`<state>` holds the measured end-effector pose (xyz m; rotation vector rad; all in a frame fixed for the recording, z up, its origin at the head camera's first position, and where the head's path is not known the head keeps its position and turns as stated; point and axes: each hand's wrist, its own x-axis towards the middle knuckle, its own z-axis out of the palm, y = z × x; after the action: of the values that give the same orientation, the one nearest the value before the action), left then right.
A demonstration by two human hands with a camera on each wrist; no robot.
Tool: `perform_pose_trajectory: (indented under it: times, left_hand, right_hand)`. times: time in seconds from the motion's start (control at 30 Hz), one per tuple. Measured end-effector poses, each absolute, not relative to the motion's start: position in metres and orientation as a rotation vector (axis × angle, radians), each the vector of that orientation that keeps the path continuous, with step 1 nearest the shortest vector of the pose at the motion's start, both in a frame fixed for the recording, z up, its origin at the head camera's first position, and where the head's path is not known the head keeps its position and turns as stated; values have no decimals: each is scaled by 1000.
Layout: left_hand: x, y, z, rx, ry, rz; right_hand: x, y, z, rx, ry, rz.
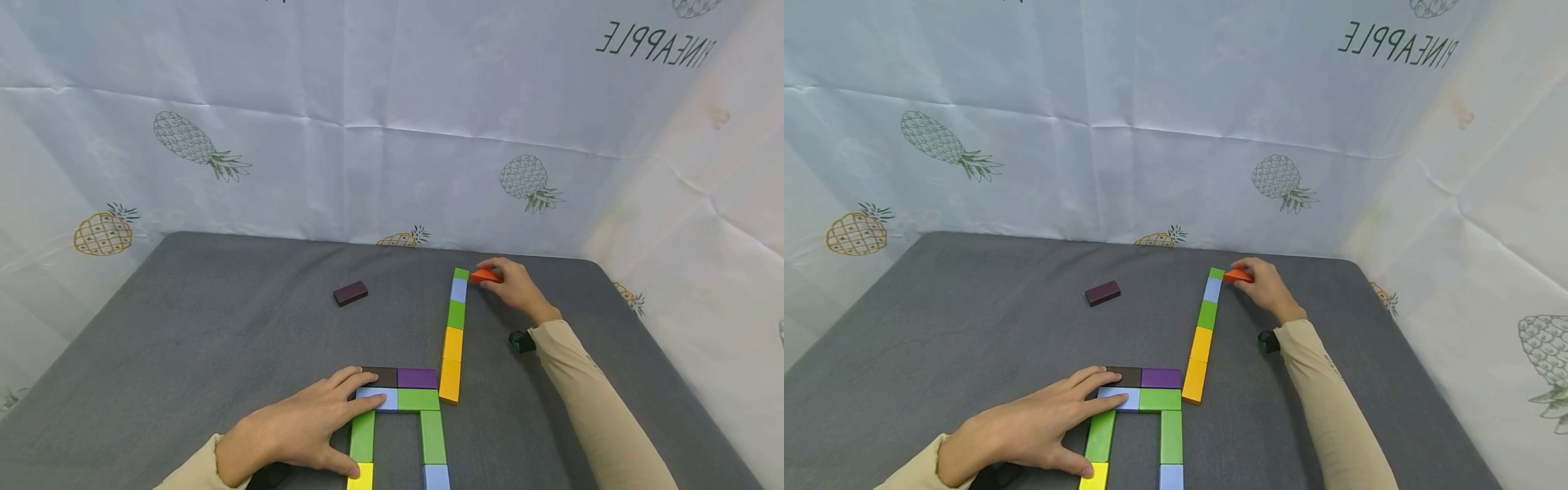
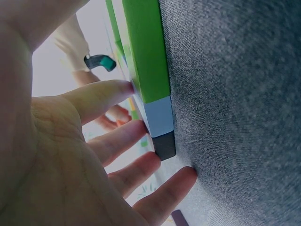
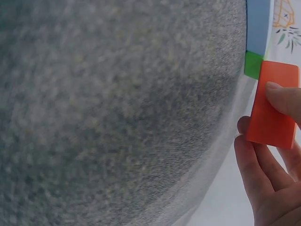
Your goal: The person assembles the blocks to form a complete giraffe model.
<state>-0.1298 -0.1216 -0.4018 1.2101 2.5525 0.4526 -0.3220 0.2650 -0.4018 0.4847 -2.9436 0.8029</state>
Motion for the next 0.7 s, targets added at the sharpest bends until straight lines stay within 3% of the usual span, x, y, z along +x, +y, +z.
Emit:
perform_pose_trajectory:
  times: [0.7]
  left_hand:
    - [-130,-122,-403,1177,2542,456]
  right_hand:
    - [-330,265,-410,413,-3025,739]
